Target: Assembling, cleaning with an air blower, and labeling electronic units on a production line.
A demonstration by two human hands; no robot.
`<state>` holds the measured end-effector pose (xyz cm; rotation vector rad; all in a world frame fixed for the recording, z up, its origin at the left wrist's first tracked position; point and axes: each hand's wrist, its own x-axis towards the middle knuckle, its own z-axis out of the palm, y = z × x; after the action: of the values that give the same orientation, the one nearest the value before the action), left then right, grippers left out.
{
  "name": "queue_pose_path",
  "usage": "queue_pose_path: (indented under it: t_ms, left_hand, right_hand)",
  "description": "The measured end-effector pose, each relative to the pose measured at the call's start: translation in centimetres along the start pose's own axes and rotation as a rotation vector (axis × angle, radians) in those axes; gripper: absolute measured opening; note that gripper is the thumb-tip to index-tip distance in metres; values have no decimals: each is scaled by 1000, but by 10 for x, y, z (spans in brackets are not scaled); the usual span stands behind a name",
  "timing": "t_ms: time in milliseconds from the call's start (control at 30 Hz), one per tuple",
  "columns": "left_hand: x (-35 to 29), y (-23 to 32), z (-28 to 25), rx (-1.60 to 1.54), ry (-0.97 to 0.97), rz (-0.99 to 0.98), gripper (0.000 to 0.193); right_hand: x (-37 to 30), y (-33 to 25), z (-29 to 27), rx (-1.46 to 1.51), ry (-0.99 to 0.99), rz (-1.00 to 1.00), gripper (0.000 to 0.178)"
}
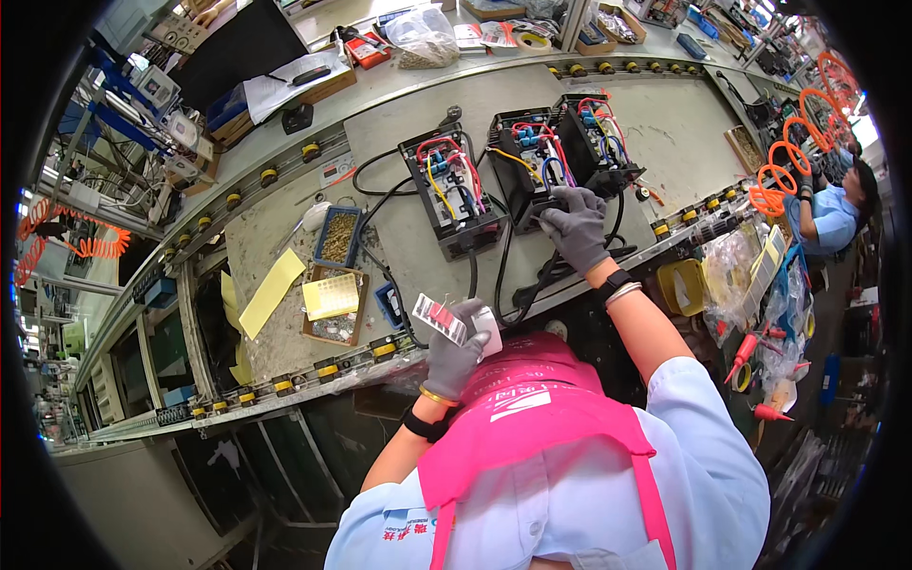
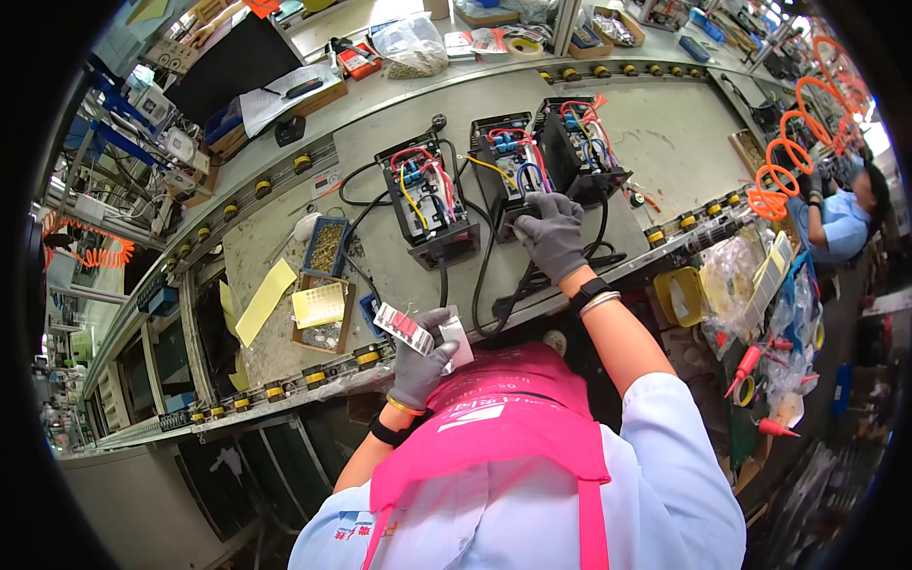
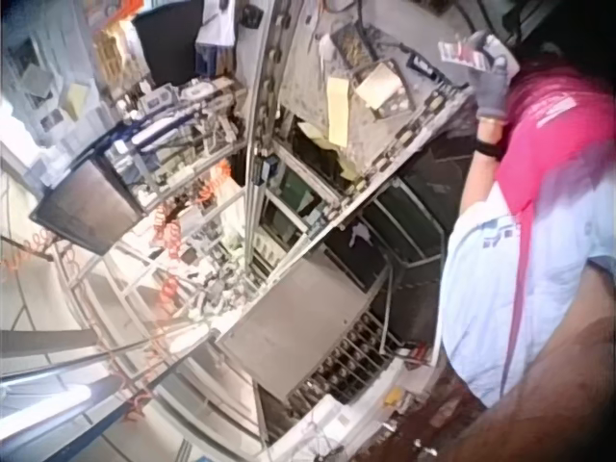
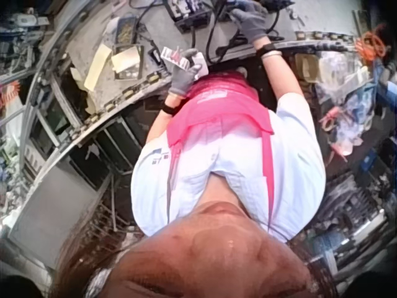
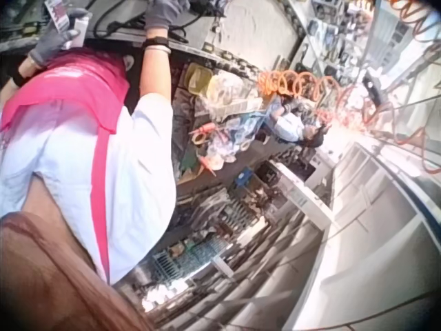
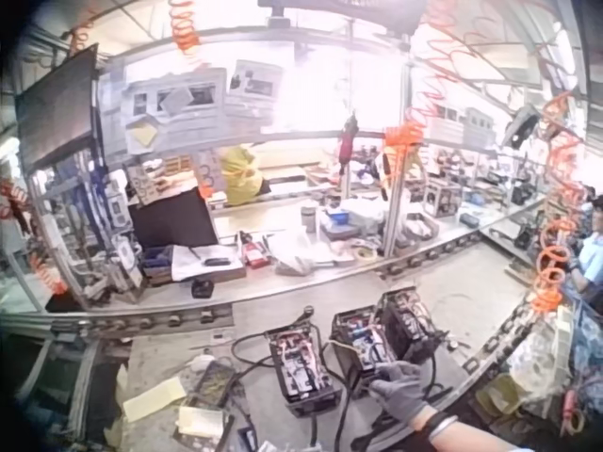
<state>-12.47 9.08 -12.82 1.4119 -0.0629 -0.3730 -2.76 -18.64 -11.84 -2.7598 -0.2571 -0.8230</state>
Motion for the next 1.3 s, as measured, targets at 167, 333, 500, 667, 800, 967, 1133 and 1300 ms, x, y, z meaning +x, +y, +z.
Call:
queue_pose_path:
  t_ms: [167, 333, 500, 667, 800, 967, 1133, 1300]
  left_hand:
    - [2, -1, -1, 53, -19, -39, 47]
    - [3, -1, -1, 69, -36, -11, 47]
    - [4, 5, 1, 87, -39, -9, 47]
    - [6, 7, 1, 92, -37, -5, 47]
    - [8, 5, 0, 110, -47, 34, 47]
    - [9, 1, -2, 106, -49, -12, 47]
    - [10, -3, -3, 137, -76, 37, 48]
    - [9, -2, -1, 183, -75, 40, 48]
  right_hand:
    - [6, 0, 1, -91, -19, -28, 12]
    - [8, 0, -1, -108, -29, -53, 11]
    - [8, 1, -1, -107, -41, -57, 11]
    - [8, 2, 1, -116, -29, -73, 11]
    - [7, 3, 3, -128, -31, -69, 11]
    - [8, 2, 6, -151, 37, -76, 9]
    - [8, 0, 7, -169, 14, -61, 13]
    - [16, -5, 9, -184, 47, -55, 15]
